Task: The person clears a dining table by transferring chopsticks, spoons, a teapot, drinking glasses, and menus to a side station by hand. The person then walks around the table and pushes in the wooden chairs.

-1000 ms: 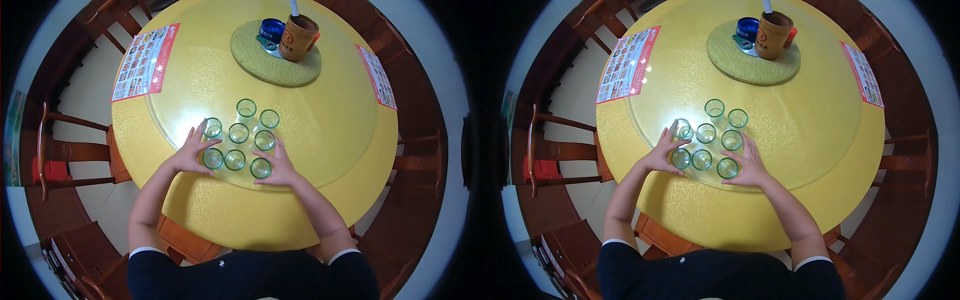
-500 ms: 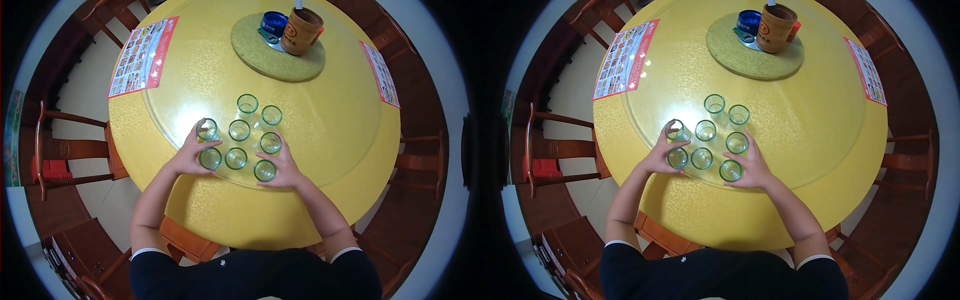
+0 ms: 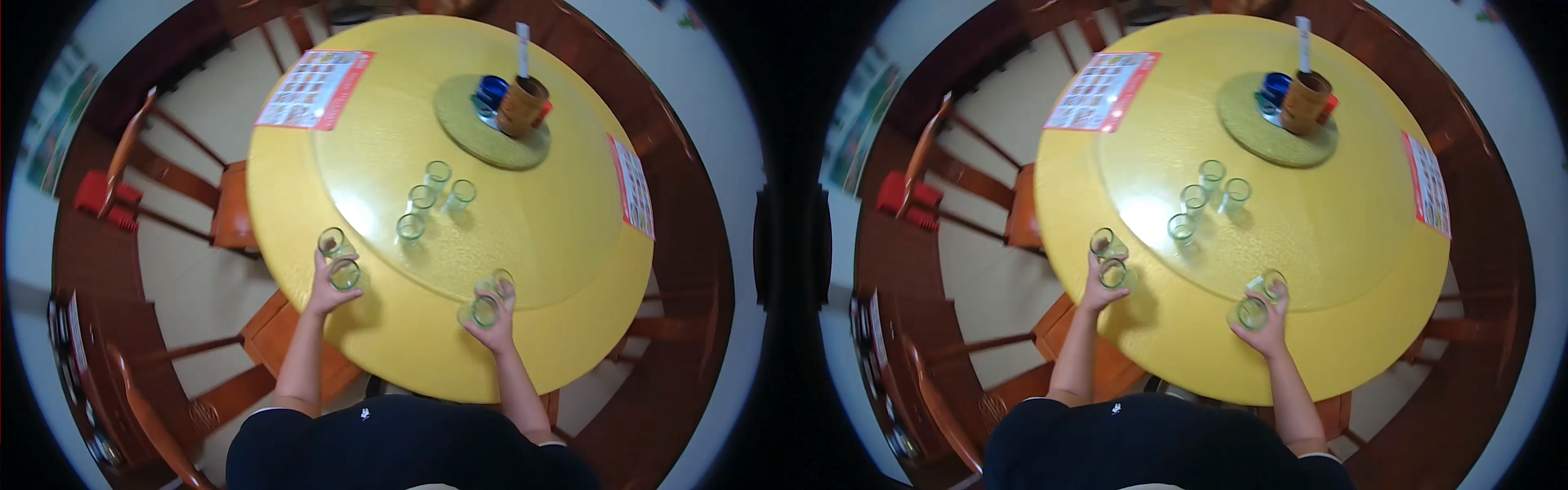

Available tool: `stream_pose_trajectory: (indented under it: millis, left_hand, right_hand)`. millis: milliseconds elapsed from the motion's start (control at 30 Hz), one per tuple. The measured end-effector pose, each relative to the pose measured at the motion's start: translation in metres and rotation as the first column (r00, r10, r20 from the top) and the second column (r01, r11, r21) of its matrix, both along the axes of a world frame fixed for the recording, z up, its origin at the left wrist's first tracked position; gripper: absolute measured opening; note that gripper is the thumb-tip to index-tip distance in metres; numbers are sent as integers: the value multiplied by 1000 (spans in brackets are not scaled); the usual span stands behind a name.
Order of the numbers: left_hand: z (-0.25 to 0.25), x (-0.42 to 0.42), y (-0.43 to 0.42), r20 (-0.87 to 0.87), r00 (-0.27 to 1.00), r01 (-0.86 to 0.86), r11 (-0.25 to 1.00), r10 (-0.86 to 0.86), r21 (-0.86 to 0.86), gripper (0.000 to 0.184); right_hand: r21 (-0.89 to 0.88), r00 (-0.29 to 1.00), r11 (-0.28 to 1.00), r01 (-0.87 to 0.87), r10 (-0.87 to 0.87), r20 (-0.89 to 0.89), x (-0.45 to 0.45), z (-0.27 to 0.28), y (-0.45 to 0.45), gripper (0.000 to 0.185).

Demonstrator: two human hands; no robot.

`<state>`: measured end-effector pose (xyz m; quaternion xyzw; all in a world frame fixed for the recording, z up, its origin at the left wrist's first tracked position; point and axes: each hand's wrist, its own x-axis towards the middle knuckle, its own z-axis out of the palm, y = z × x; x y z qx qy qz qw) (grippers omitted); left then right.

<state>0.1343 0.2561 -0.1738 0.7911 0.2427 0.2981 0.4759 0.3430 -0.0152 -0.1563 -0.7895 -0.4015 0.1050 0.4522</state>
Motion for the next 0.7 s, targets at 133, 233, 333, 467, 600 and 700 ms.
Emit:
stream_pose_trajectory:
  millis: [133, 233, 333, 467, 600, 700]
  left_hand:
    - [32, -68, -93, 108, 985, -118, 984, 133, -135, 62]
    - [80, -124, -166, 158, 972, -177, 984, 177, -13, 59]
    - [125, -196, -236, 194, 958, -232, 968, 210, 97, 59]
    - [176, -288, -322, 135, 888, -459, 870, 440, 182, 59]
    - [209, -378, -363, 207, 767, -641, 704, 608, 306, 62]
    - [213, -448, -385, 281, 681, -729, 593, 676, 341, 63]
  right_hand:
    - [82, 992, 994, -68, 77, -105, -27, -7, -69, 65]
    - [199, 959, 976, -91, 140, -248, -44, -8, -90, 80]
    - [254, 926, 933, -255, 312, -215, -41, -42, -102, 75]
    - [439, 761, 834, -335, 514, -396, -95, -10, -85, 51]
    - [418, 773, 834, -359, 517, -368, -166, 17, -49, 38]
    - [372, 760, 778, -507, 607, -233, -207, 15, -6, 57]
